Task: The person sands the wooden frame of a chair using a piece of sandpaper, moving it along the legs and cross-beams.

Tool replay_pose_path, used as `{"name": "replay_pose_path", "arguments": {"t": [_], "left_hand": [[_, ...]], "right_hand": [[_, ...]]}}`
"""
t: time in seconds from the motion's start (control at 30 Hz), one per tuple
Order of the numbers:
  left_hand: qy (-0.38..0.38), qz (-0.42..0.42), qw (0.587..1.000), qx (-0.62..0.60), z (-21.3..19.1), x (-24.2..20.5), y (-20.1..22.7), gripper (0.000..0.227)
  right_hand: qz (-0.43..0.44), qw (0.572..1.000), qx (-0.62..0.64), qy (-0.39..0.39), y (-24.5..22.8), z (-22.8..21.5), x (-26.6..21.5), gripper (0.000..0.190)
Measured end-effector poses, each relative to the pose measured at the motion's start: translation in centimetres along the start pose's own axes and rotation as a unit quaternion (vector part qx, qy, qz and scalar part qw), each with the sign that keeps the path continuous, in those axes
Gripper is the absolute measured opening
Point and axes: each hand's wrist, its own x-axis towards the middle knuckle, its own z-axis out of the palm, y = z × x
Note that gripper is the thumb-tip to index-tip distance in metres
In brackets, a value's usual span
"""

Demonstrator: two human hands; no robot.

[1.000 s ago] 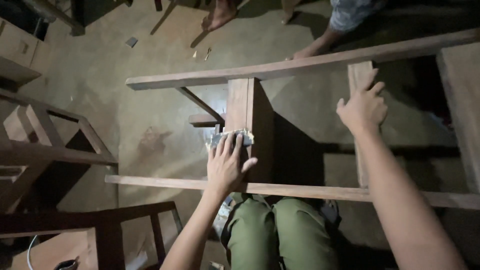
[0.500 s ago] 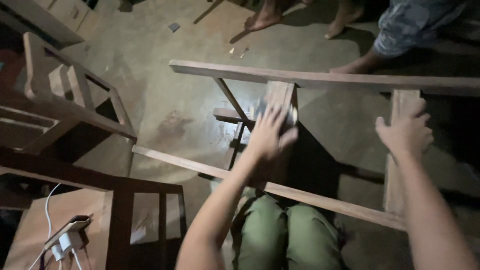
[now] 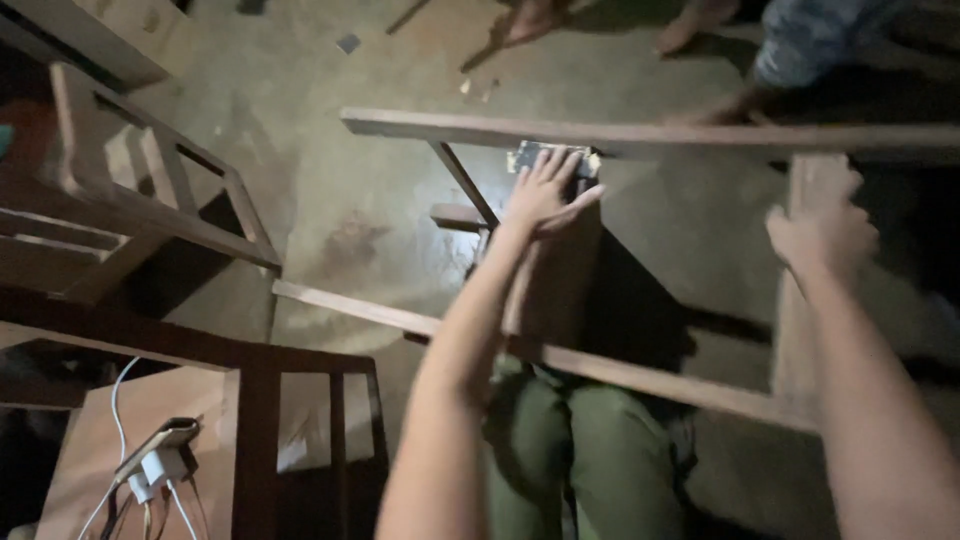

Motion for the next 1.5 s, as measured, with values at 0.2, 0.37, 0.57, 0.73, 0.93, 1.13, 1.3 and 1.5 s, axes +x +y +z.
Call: {"name": "replay_pose_path", "arguments": {"t": [0.2,0.37,0.57,0.73,0.93,1.13,1.3,1.5], "left_hand": [[0.041,0.158,0.987,-0.008,0.8,-17.9,-1.1,0.077],[0.038,0.134,0.990,-0.026,0.6,-11.6,-1.3,0.080],[0.181,0.104,0.978,0.030,4.0,0.2,-2.8,0.084],[0.159,0.162,0.974,-0.016,1.5,-12.9,1.5,0.083],[0.114,0.141,0.983,0.020,2.5,-6.1,-0.3,0.077],[0.137,0.065,0.987,0.051,3.3,-3.4,1.3,0.082],[0.207,0.089,0.965,0.137,4.3,-6.7,1.4,0.083],[0.278,0.067,0.940,0.187,6.9,-0.2,-0.5,0.087]], "right_hand": [[0.001,1.000,-0.020,0.002,0.0,0.8,0.0,0.080],[0.013,0.999,0.035,-0.022,-0.5,-0.1,-0.6,0.078],[-0.010,0.993,0.121,0.002,0.2,-1.0,-0.7,0.065],[-0.011,0.985,0.169,-0.033,0.3,-0.8,-0.4,0.076],[-0.004,1.000,0.020,-0.015,-0.5,-1.7,-1.3,0.054],[-0.033,0.993,0.110,-0.039,0.5,-1.7,-0.9,0.080],[-0.043,0.994,0.094,-0.037,0.0,-1.4,-1.4,0.074],[-0.037,0.990,0.139,-0.009,1.4,-0.9,-0.3,0.062]]}}
